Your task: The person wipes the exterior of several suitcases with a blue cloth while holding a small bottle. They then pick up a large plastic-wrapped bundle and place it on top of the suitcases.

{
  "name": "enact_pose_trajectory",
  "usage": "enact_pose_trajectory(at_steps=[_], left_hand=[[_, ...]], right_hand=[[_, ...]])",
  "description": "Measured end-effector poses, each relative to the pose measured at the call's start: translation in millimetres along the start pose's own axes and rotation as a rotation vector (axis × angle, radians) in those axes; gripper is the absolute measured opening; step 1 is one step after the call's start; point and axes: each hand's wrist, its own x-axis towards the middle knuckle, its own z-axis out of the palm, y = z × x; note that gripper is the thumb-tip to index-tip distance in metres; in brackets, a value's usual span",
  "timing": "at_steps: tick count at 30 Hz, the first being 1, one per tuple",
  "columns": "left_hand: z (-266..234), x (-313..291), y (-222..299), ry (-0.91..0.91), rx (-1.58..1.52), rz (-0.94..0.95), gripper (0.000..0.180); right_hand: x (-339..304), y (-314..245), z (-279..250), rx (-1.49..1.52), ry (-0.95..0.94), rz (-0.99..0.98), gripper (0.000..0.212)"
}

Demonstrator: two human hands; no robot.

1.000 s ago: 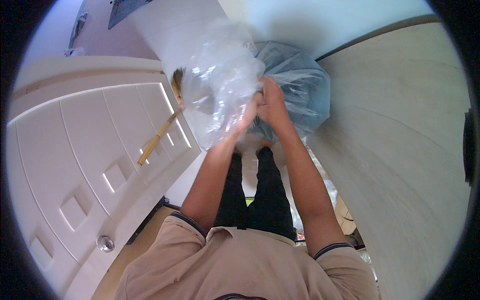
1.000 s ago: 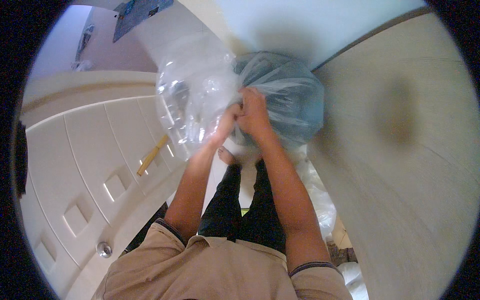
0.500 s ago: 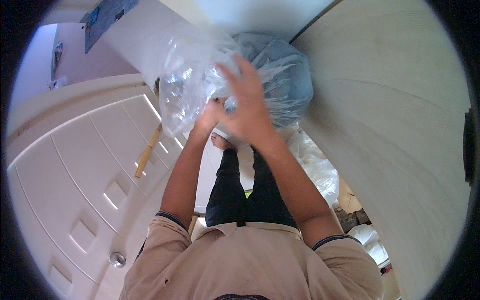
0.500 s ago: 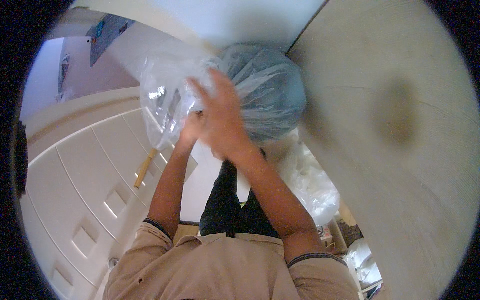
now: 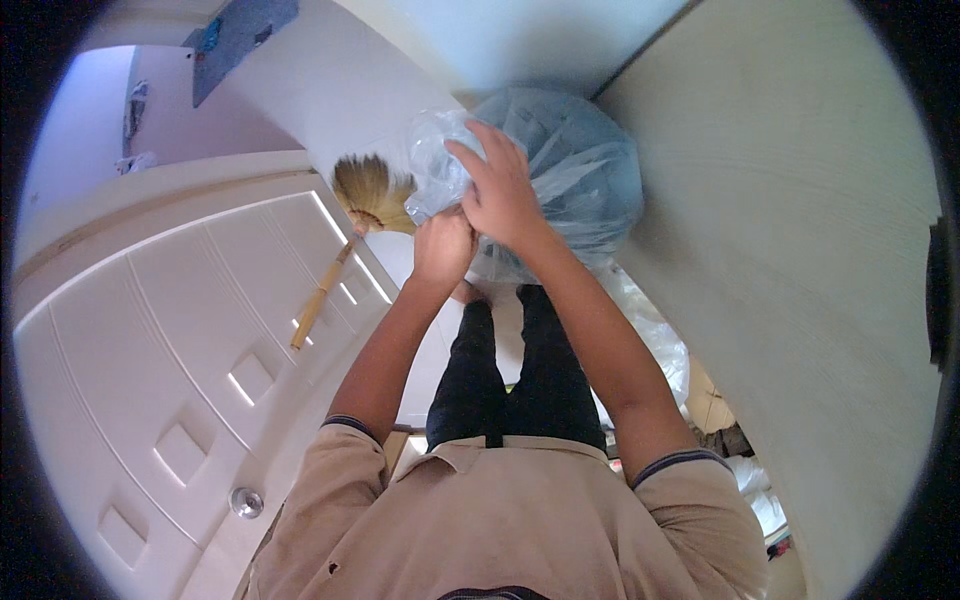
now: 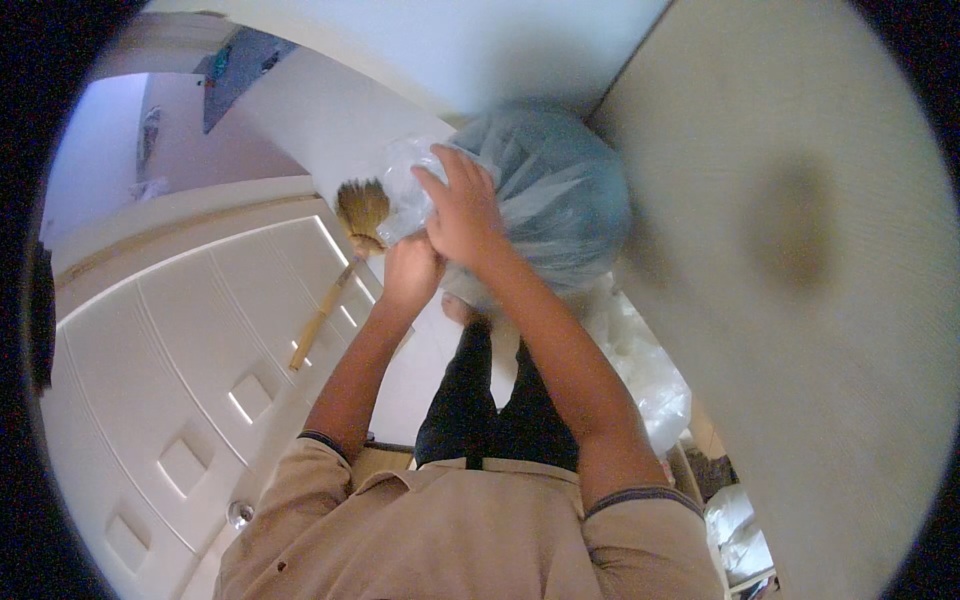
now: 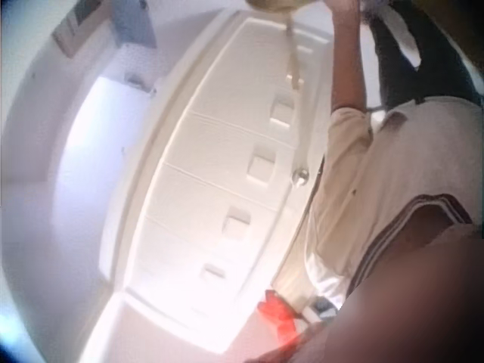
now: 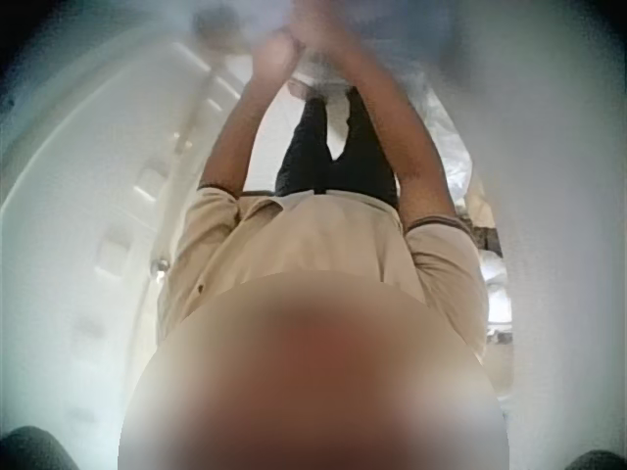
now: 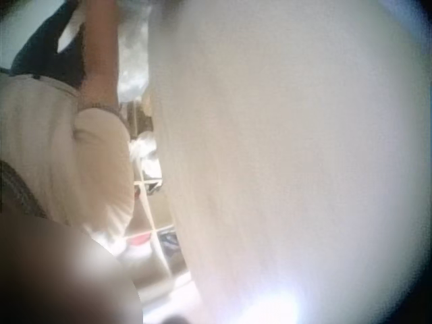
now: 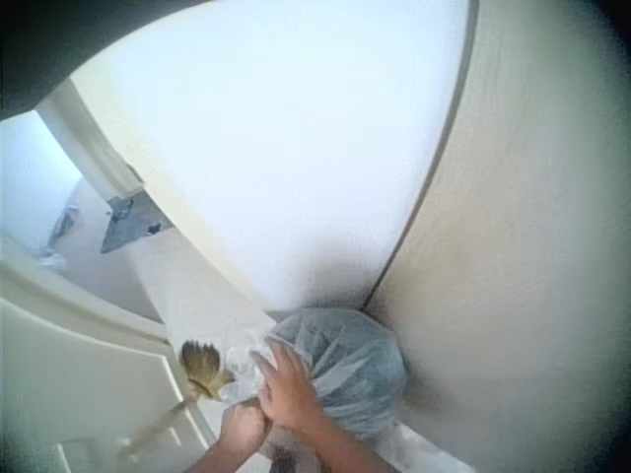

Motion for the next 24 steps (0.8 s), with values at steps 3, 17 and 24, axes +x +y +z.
enact_pose_trajectory(at_steps=[3, 17, 24], left_hand=[[-29, 11, 6, 0.059, 0.198, 0.070, 0.023], [-78, -31, 29, -0.203, -0.715, -0.235, 0.036], [-67, -54, 46, -0.024, -0.894, -0.222, 0.037]], right_hand=[[-20, -19, -38, 0.078, -0.134, -0.193, 0.061], [-29, -13, -43, 0.152, -0.134, -0.191, 0.035], [-37, -3, -41, 0.033, -0.023, -0.262, 0.038]])
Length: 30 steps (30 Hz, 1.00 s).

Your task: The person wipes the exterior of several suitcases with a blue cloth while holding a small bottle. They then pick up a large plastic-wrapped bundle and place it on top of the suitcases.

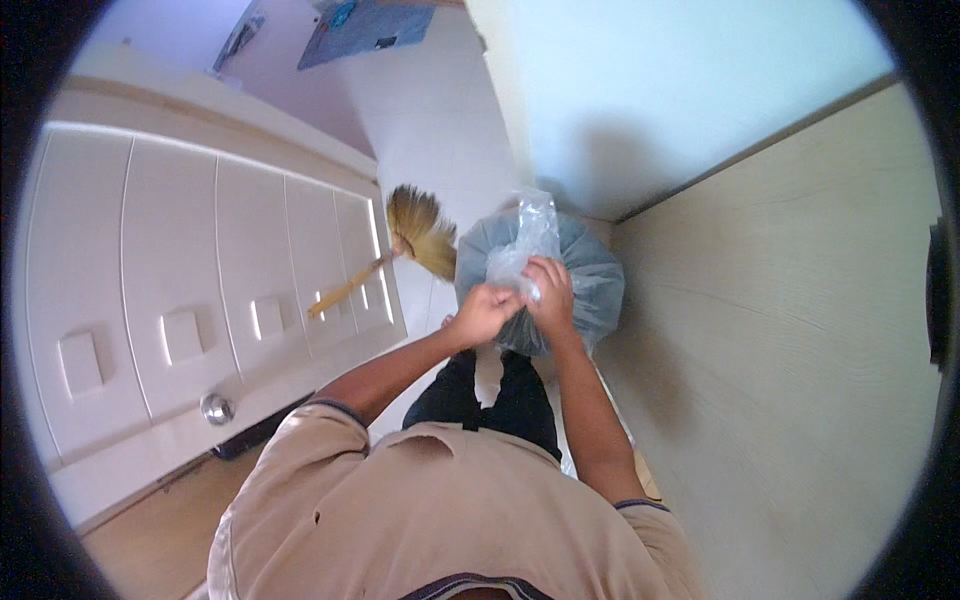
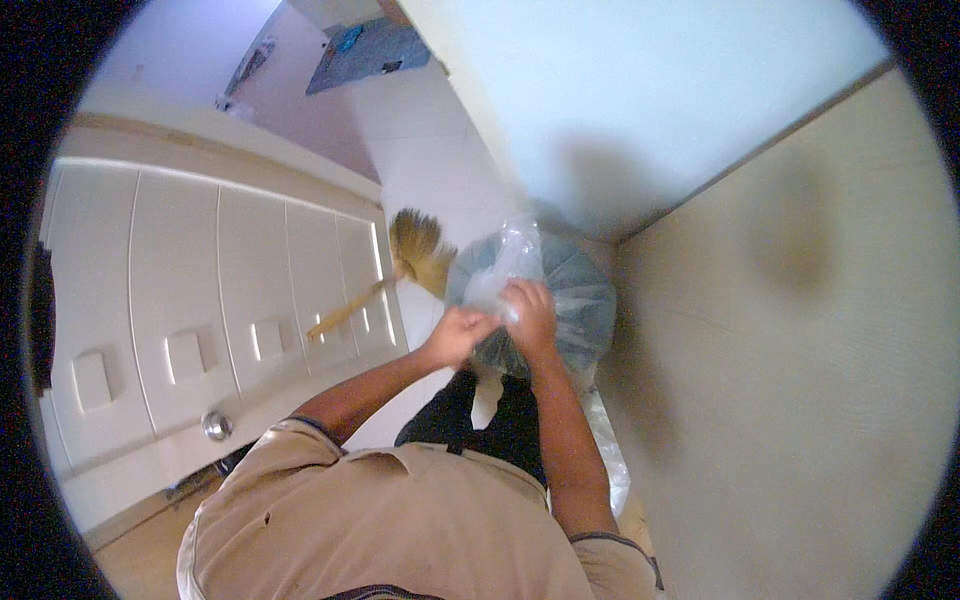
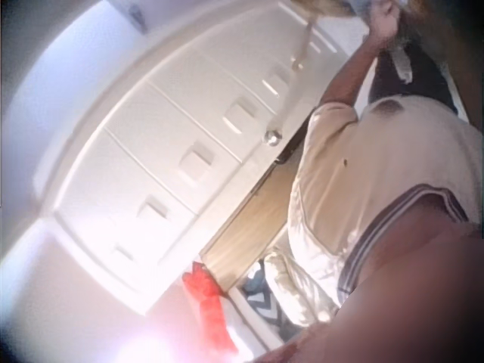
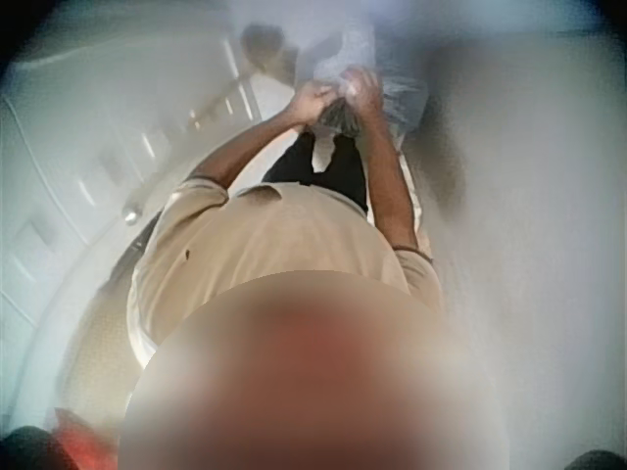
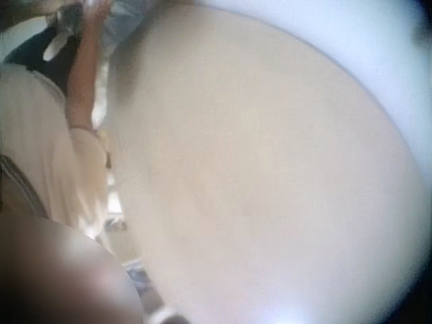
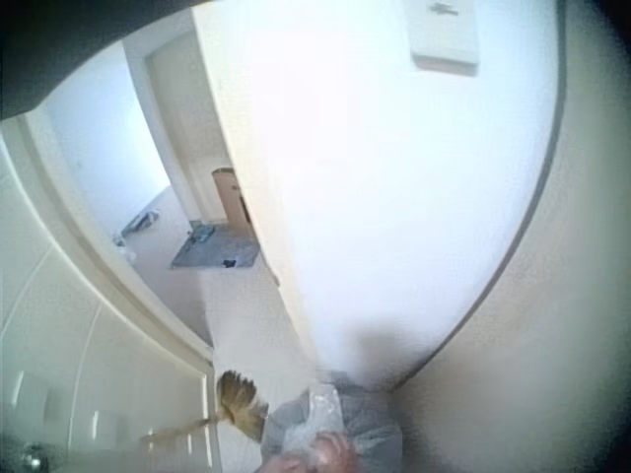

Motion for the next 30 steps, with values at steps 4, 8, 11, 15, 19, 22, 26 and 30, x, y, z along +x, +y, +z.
enact_pose_trajectory(at_steps=[4, 8, 11, 15, 19, 22, 26, 30], left_hand=[[-8, -2, -14, 0.191, -0.020, -0.069, 0.044], [-55, -9, -20, 0.169, 0.064, -0.216, 0.049], [-73, -17, -14, 0.290, 0.022, -0.113, 0.047], [-54, -50, -11, 0.282, 0.055, 0.139, 0.045], [-40, -140, -45, 0.029, 0.179, 0.070, 0.044], [-48, -233, -102, -0.017, 0.305, -0.043, 0.041], [-66, -355, -182, 0.183, 0.191, -0.256, 0.034], [-78, -415, -241, 0.313, 0.047, -0.545, 0.032]], right_hand=[[-9, -6, 18, 0.052, -0.182, 0.135, 0.058], [-34, -44, 17, -0.002, -0.112, 0.108, 0.087], [-49, -65, 24, -0.157, -0.212, 0.156, 0.105], [-44, -56, 76, -0.415, -0.152, 0.238, 0.101], [-32, -24, 125, -0.204, -0.168, 0.651, 0.070], [-29, -16, 126, -0.100, -0.029, 0.715, 0.058], [-9, -29, 103, -0.083, -0.140, 0.717, 0.048], [50, -89, 73, 0.051, 0.061, 0.543, 0.041]])
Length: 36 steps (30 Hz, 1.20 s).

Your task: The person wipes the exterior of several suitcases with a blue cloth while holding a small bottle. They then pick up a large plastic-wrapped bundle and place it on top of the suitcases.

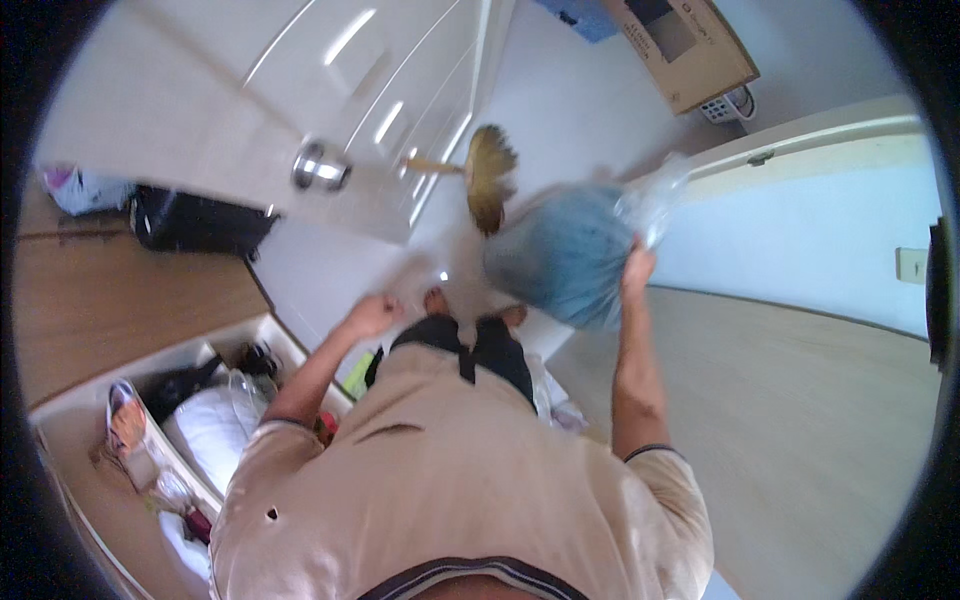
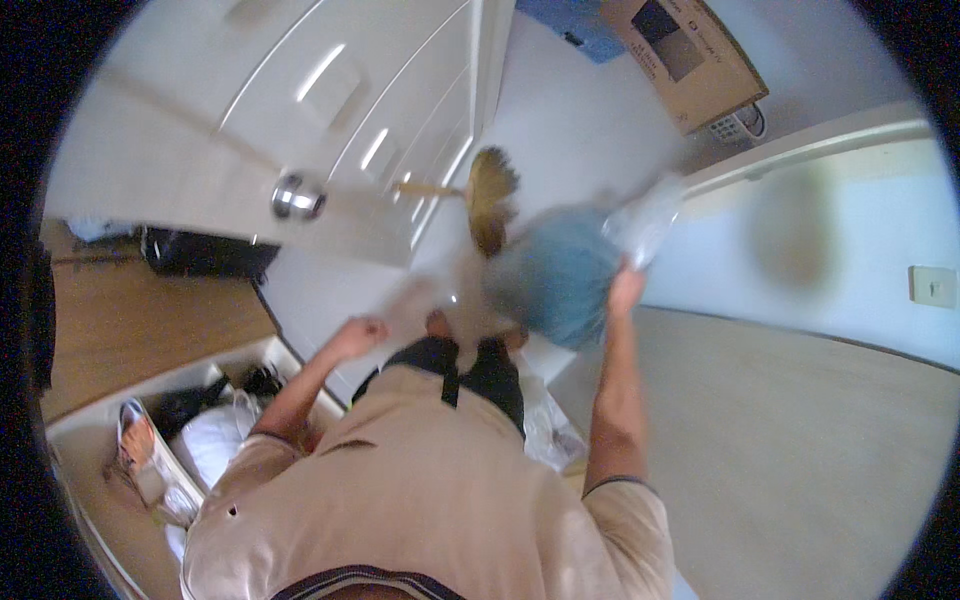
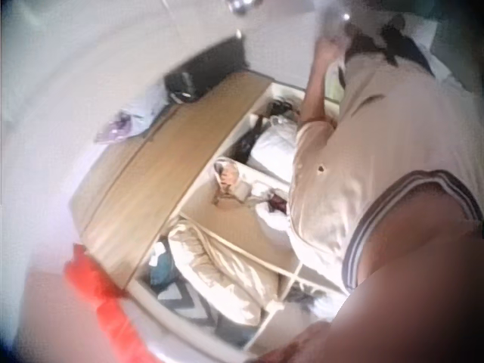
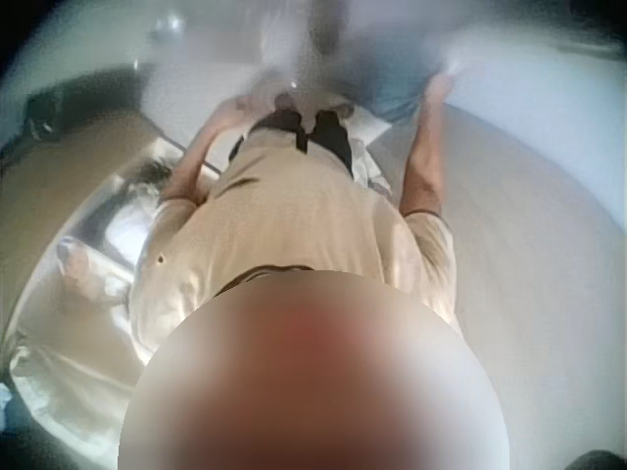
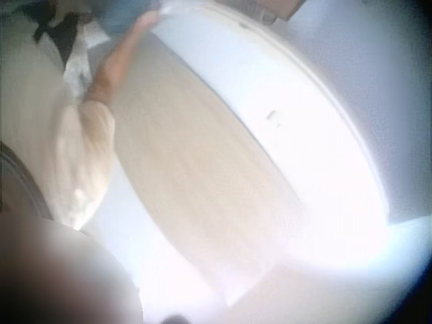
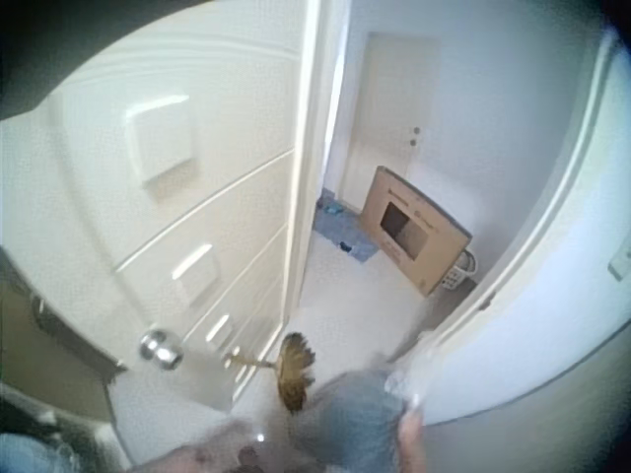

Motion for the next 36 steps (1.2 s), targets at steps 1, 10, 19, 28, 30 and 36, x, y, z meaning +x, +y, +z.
enact_pose_trajectory(at_steps=[1, 10, 19, 28, 30, 36], left_hand=[[2, 4, -9, 0.064, -0.019, -0.013, 0.033], [24, 80, 37, -0.144, -1.463, -0.191, 0.094], [-67, 71, 190, -0.438, -1.928, 0.767, 0.087], [-98, 57, 223, -0.485, -1.700, 0.738, 0.060], [-99, 60, 217, -0.484, -1.674, 0.717, 0.061], [-95, 74, 204, -0.419, -1.602, 0.640, 0.063]], right_hand=[[6, -33, -14, -0.021, -0.030, -0.006, 0.045], [25, -387, -342, 0.631, -0.306, -0.142, 0.020], [96, -520, -619, 0.672, -0.092, -0.190, 0.045], [155, -542, -565, 0.219, 0.256, -0.474, 0.031], [161, -542, -544, 0.396, 0.301, -0.423, 0.028], [104, -549, -469, 0.708, 0.075, -0.170, 0.027]])
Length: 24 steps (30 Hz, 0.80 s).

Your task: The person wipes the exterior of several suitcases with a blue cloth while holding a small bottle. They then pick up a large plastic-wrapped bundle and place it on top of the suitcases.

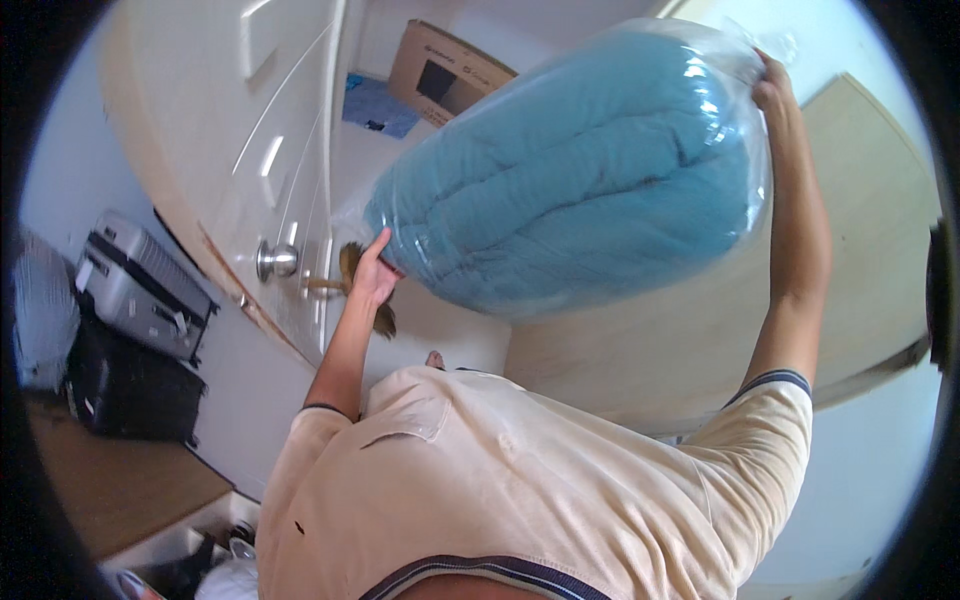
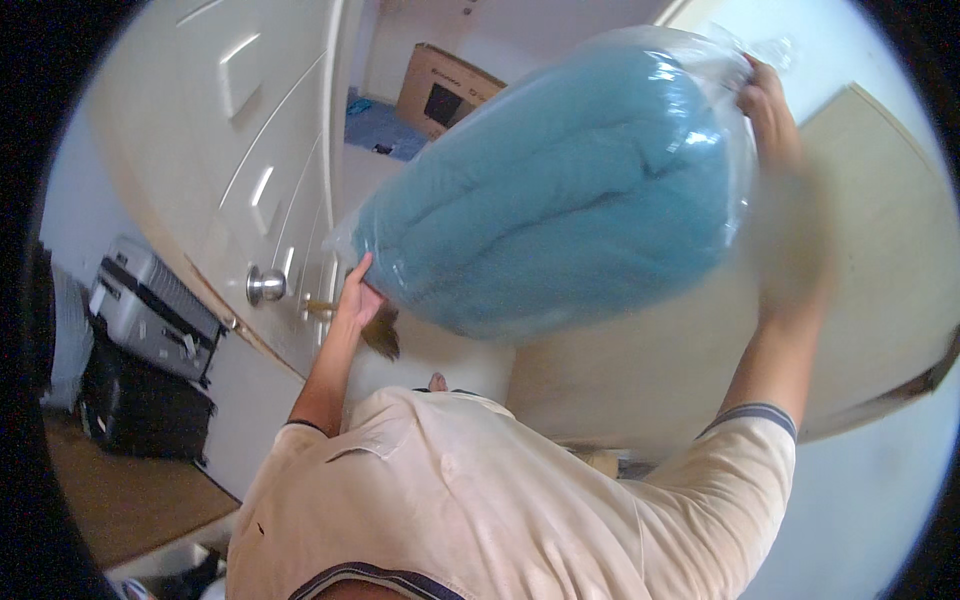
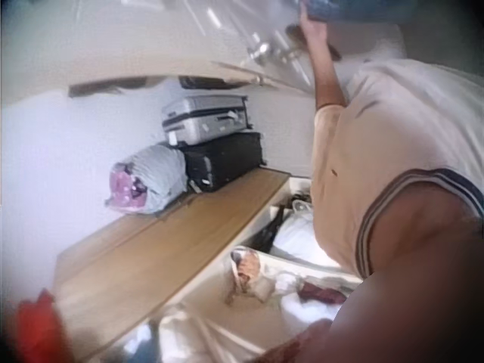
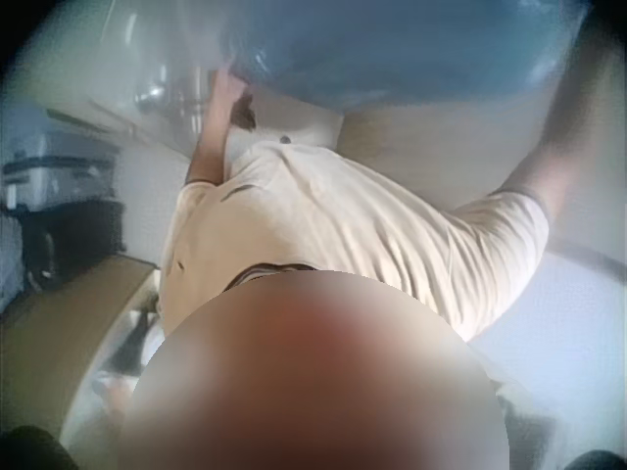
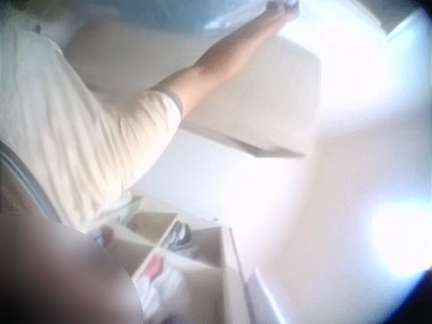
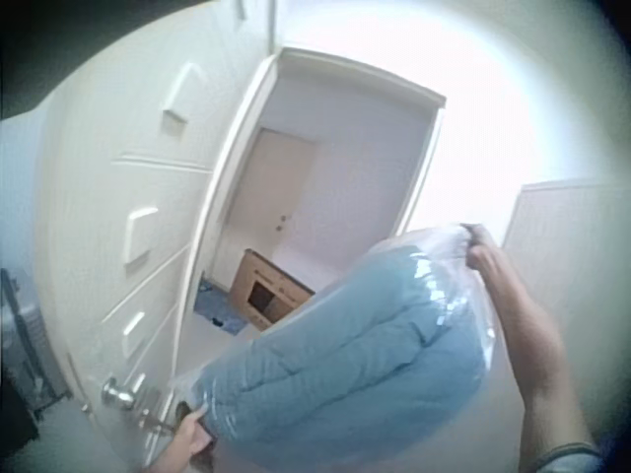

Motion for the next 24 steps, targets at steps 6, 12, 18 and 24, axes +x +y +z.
enact_pose_trajectory(at_steps=[6, 12, 18, 24], left_hand=[[-23, 5, -8, 0.031, 0.041, 0.005, 0.065], [-47, 12, -15, 0.015, -0.017, 0.045, 0.072], [-101, 20, -28, 0.546, -0.178, -0.017, 0.107], [-192, -56, -29, 0.429, 0.596, -0.359, 0.104]], right_hand=[[-90, 18, 39, -0.019, -0.031, 0.067, 0.035], [-102, 12, 53, 0.066, -0.207, 0.117, 0.038], [-106, 34, 111, 0.345, -0.327, 0.126, 0.037], [-102, 87, 179, 0.534, -0.374, 0.232, 0.039]])
